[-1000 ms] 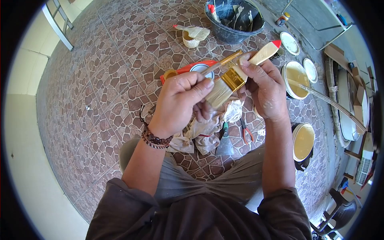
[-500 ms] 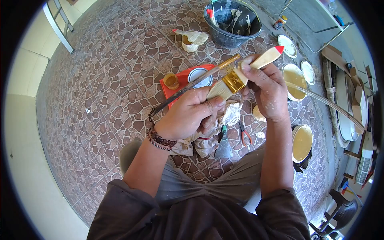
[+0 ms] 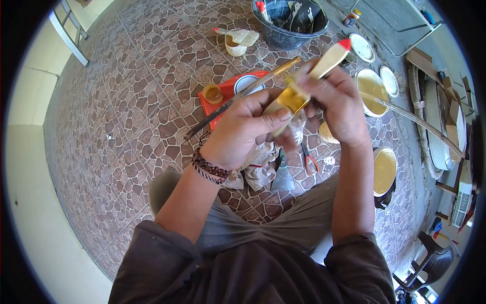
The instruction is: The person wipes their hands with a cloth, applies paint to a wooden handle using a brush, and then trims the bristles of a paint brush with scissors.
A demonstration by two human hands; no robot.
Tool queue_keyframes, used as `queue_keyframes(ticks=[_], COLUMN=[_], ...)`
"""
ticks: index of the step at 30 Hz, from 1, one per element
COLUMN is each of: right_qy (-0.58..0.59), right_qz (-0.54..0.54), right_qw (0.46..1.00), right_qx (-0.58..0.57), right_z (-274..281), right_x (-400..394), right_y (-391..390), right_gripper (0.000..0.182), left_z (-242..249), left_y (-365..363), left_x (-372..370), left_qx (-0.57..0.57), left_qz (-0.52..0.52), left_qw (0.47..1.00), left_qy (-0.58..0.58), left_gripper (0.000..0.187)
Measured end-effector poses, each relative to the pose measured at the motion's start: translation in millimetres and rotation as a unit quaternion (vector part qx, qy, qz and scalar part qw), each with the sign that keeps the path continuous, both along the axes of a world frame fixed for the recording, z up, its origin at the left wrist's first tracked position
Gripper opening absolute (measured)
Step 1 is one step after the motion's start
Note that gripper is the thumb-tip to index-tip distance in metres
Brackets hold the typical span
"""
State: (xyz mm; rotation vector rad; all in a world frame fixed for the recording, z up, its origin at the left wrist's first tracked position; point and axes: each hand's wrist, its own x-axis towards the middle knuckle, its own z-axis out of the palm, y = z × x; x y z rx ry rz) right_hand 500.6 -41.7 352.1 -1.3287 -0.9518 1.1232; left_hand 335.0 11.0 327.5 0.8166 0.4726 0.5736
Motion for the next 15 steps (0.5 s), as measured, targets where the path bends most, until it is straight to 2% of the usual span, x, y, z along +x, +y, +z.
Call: queue_keyframes(ticks=[2, 4, 6, 7, 8, 10, 11, 12, 14, 15], right_qy=[0.018, 0.043, 0.096, 0.095, 0.083, 0.07, 0.048, 0.025, -0.033, -0.078], right_qz=[-0.142, -0.246, -0.222, -0.222, -0.207, -0.191, -0.16, -0.128, -0.002, -0.024], right_qw=[0.99, 0.965, 0.961, 0.961, 0.969, 0.976, 0.984, 0.991, 0.999, 0.997], right_qx=[0.021, 0.076, 0.135, 0.136, 0.11, 0.082, 0.056, 0.031, 0.008, -0.005], right_z=[4.7, 0.7, 7.3, 7.3, 7.4, 7.9, 8.7, 9.7, 11.4, 10.0], right_x=[8.4, 37.4, 46.5, 44.9, 39.5, 27.5, 20.7, 13.3, -4.3, -5.5], right_y=[-2.1, -2.6, -8.3, -8.6, -8.6, -9.3, -9.5, -9.3, -8.7, -4.9], right_gripper=[0.018, 0.018, 0.018, 0.018, 0.017, 0.017, 0.016, 0.015, 0.014, 0.014], left_z=[-4.9, -1.0, 4.9, 1.2, 0.9, -0.1, -8.1, -14.9, -18.1, -8.9], left_y=[11.1, 8.4, 10.4, 13.4, 15.0, 17.7, 19.7, 17.0, 8.1, 2.9], left_x=[-15.0, -14.6, -17.5, -18.3, -16.9, -13.8, -14.2, -11.0, 0.1, -4.6], left_qx=[-0.019, 0.016, -0.014, -0.028, -0.028, -0.105, -0.095, -0.095, -0.014, 0.0], left_qz=[-0.152, -0.144, -0.113, -0.112, -0.112, -0.116, -0.124, -0.123, -0.065, -0.086], left_qw=[0.986, 0.985, 0.99, 0.993, 0.993, 0.987, 0.985, 0.985, 0.996, 0.996], left_qy=[0.064, 0.089, 0.084, 0.039, 0.039, -0.022, -0.075, -0.076, -0.056, 0.005], left_gripper=[0.028, 0.025, 0.029, 0.042, 0.042, 0.055, 0.06, 0.06, 0.05, 0.035])
